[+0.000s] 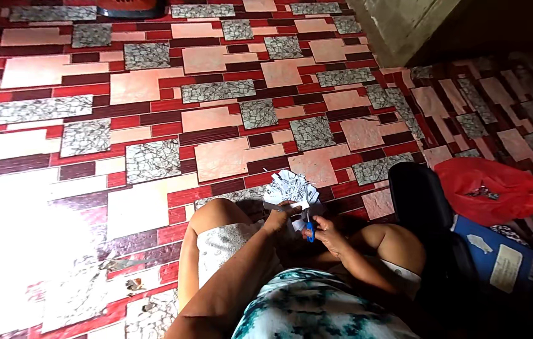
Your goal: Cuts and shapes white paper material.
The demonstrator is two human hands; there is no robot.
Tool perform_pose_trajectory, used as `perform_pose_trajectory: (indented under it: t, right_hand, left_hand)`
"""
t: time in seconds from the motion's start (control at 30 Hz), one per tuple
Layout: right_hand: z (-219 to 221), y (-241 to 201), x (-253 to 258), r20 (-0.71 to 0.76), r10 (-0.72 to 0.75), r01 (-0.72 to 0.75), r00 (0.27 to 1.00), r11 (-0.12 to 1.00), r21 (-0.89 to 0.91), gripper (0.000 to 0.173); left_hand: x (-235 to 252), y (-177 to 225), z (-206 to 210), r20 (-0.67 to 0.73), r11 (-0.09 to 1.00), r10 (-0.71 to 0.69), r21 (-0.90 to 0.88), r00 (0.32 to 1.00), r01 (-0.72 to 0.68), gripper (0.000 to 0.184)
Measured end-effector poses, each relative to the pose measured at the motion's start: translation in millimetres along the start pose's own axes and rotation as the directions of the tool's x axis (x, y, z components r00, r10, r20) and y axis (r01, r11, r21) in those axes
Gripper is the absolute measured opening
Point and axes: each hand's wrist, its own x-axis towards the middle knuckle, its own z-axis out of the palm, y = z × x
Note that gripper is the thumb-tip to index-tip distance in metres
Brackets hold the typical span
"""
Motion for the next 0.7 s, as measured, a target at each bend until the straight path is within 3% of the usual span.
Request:
perform_pose_trajectory:
  t: [0.1,0.3,0.5,0.7]
  right_hand:
    - [-11,6,-2,-0.014,-0.010,0.011,1.000,0.999,0.033,0.039]
    - [-11,13,-5,-0.006,-0.013,0.014,1.000,0.996,0.085,0.027]
    - [-4,9,-5,-0.008,-0.020,0.020,1.000,1.000,-0.020,0.028]
    - [-2,12,1,-0.040,-0.054,0.052,0.998,0.997,-0.060,0.032]
  left_hand:
    - [5,6,-6,-0.087,1.000,-0.007,0.016,0.996,0.009,0.023]
    - [9,0,-5,-0.052,1.000,0.019,0.023,0.998,-0.018,0.013]
    - [11,-3,-6,-0.126,0.998,0.028,0.051,0.992,-0.021,0.014]
    - [8,-3,-3,-0.083,0.996,0.033,0.087,0.996,-0.026,0.013]
